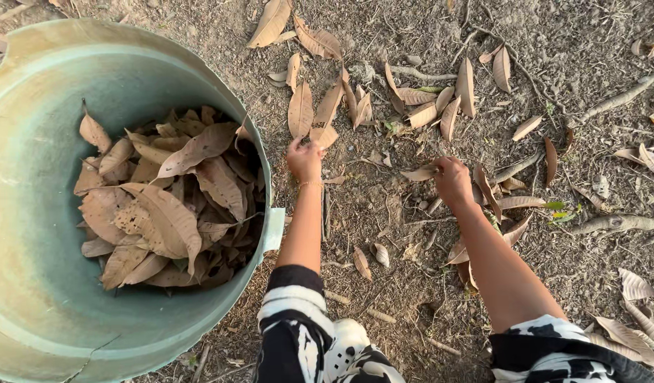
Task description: The person picks up dried leaves and small twigs from the ground by hand and places them into a green plastic bucket.
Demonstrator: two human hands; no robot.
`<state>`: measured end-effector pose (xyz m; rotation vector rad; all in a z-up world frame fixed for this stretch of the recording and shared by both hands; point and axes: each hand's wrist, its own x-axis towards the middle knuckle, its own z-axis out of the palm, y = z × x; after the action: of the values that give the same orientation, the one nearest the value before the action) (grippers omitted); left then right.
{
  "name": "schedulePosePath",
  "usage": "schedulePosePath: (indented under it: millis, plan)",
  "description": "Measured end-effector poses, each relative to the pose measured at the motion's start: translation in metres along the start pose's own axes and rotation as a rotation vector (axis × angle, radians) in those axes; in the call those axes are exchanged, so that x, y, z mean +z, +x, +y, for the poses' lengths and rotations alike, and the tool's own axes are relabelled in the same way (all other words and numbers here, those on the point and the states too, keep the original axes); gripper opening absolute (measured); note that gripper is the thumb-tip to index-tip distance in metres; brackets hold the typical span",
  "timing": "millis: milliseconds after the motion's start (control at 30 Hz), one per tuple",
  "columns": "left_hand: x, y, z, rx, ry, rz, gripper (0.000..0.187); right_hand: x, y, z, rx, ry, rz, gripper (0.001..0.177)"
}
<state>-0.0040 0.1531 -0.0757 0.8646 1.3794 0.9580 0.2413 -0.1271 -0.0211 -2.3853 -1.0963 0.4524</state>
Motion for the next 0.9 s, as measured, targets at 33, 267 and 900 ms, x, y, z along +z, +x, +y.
schedulePosePath:
  millis: [33, 267, 900]
  plan:
    - [-0.001, -0.014, 0.001, 0.000, 0.000, -0.001, 0.045, -0.005, -0.005, -0.001, -0.018, -0.046, 0.019, 0.024]
    - [-0.041, -0.153, 0.050, -0.073, -0.260, -0.333, 0.006, -0.073, -0.009, -0.125, 0.242, 0.227, 0.043, 0.013]
    - [-0.189, -0.263, 0.096, -0.034, -0.214, -0.375, 0.025, -0.098, -0.022, -0.467, -1.008, 0.318, -0.017, 0.019]
